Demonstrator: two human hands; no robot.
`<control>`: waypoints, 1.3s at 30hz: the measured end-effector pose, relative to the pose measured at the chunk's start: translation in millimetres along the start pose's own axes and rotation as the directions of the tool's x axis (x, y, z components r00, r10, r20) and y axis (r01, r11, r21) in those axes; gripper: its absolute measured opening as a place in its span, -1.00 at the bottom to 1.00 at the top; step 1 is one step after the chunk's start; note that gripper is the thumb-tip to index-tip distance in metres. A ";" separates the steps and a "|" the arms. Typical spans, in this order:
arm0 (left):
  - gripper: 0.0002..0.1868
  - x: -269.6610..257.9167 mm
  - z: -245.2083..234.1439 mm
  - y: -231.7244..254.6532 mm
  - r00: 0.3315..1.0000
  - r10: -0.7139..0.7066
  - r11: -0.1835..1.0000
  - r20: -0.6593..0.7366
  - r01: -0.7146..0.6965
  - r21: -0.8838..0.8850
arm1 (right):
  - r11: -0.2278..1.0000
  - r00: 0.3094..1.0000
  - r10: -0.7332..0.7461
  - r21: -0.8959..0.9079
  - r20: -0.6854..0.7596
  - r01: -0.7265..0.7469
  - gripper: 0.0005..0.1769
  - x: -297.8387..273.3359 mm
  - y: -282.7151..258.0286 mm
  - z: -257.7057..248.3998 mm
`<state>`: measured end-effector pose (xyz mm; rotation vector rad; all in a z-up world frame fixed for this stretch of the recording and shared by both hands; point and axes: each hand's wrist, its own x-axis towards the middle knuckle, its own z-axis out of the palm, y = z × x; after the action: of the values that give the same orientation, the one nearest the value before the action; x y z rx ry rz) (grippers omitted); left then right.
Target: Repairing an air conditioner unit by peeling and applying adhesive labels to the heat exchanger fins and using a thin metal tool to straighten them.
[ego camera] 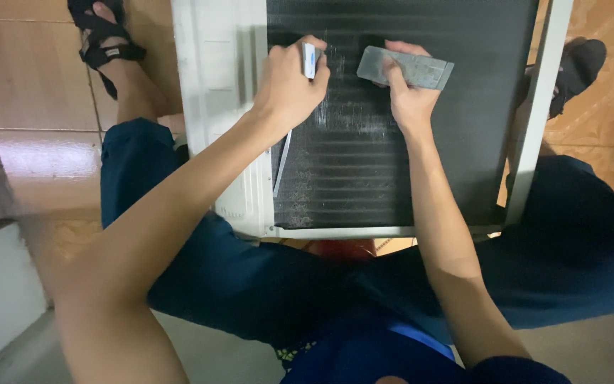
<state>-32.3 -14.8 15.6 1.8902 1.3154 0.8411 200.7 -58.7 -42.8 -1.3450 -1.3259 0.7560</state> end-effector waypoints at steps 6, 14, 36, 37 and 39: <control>-0.81 3.2 4.6 9.7 0.997 -0.041 0.998 0.065 0.038 0.054 | 0.999 0.999 0.050 -0.014 -0.010 -0.050 -0.76 2.1 -10.9 1.5; -0.75 1.2 3.5 12.8 0.979 -0.134 0.988 0.156 0.120 0.095 | 0.994 0.999 -0.054 -0.091 -0.001 0.054 -0.78 0.1 -10.1 2.0; -0.79 -19.7 -5.0 17.1 0.984 -0.090 0.996 0.154 0.087 0.026 | 0.999 0.981 0.022 -0.043 0.194 -0.014 -0.69 -21.7 -37.0 23.8; -0.78 -19.9 -4.8 18.1 0.985 -0.093 0.995 0.147 0.087 0.044 | 0.999 0.977 0.022 -0.034 0.213 -0.015 -0.71 -20.8 -39.9 26.1; -0.80 -19.9 -4.4 17.4 0.987 -0.077 0.997 0.141 0.073 0.035 | 0.998 0.982 0.027 -0.059 0.188 -0.016 -0.73 -21.5 -40.2 26.6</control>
<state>-32.5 -37.5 29.8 1.8744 1.3091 0.6396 160.0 -79.6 -16.4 -1.3609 -1.4936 0.8838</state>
